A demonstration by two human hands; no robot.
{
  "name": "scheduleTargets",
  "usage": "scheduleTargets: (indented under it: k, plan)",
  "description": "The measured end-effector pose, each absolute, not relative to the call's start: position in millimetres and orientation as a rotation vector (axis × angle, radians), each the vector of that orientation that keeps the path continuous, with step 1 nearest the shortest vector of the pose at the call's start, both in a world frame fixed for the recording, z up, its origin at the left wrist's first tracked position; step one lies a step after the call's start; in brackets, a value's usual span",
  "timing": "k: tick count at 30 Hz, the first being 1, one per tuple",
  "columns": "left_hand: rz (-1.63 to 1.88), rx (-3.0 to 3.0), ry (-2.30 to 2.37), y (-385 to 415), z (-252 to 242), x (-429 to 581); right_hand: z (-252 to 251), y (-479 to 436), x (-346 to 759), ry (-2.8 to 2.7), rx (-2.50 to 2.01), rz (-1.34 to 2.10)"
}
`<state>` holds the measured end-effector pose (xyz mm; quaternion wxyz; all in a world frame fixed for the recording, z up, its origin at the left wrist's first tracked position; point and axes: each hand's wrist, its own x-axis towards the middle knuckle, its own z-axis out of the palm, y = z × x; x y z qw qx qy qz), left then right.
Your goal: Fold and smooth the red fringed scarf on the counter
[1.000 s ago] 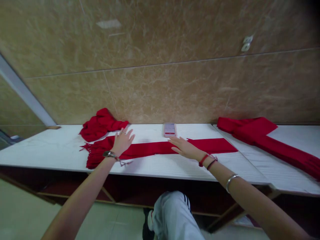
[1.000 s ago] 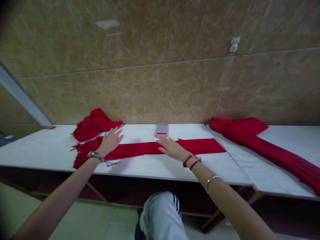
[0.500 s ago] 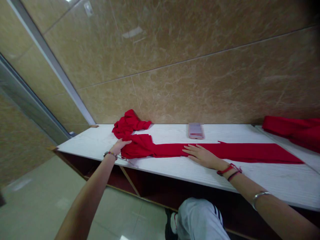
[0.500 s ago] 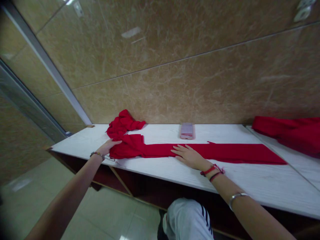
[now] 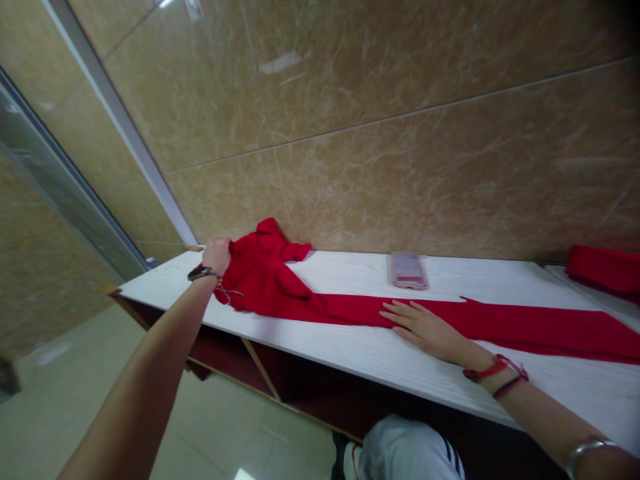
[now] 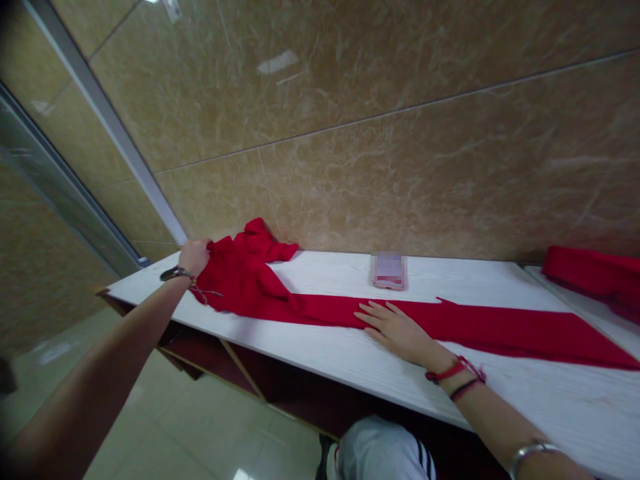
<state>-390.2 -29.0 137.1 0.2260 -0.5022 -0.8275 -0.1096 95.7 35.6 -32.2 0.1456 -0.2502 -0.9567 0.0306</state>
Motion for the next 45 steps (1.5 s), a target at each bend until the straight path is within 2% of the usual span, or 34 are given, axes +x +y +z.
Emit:
scheduleTargets:
  k: [7, 11, 13, 17, 20, 26, 32, 36, 39, 42, 45]
  plan:
    - [-0.043, -1.368, -2.301, -19.9, 90.8, -369.6, -27.7, 32.7, 95.4, -2.756, -0.748, 0.102]
    - [0.309, -2.214, -1.819, -8.9, 69.8, -320.1, -23.4, 30.9, 95.2, -2.767, -0.731, 0.105]
    - [0.366, -2.49, -1.581, -10.7, 67.0, -297.1, -21.9, 30.3, 95.1, -2.765, -0.738, 0.097]
    - [0.36, -2.646, -1.426, -26.6, 65.1, -268.5, -20.4, 29.6, 94.9, -2.755, -0.746, 0.075]
    - [0.415, -2.649, -1.474, -37.8, 64.5, -263.7, -20.7, 30.8, 95.4, -2.743, -0.723, 0.059]
    - [0.276, -2.511, -1.547, -50.9, 60.6, -271.5, -24.6, 37.5, 97.8, -2.706, -0.67, -0.087]
    - [0.357, -2.615, -1.533, -62.7, 43.9, -273.8, -19.8, 33.1, 99.9, -2.712, -0.574, -0.21]
    - [0.319, -2.695, -1.56, -57.3, 50.9, -265.8, -15.6, 30.4, 100.4, -2.733, -0.558, -0.14]
    - [0.123, -2.719, -1.522, -49.1, 52.0, -238.0, -13.8, 29.8, 100.0, -2.754, -0.558, -0.049]
    - [-0.039, -2.699, -1.481, -40.5, 39.3, -196.9, -13.6, 29.7, 100.1, -2.776, -0.56, 0.035]
    - [-0.055, -2.694, -1.52, -32.4, 19.6, -167.2, -14.8, 30.6, 101.7, -2.764, -0.551, 0.109]
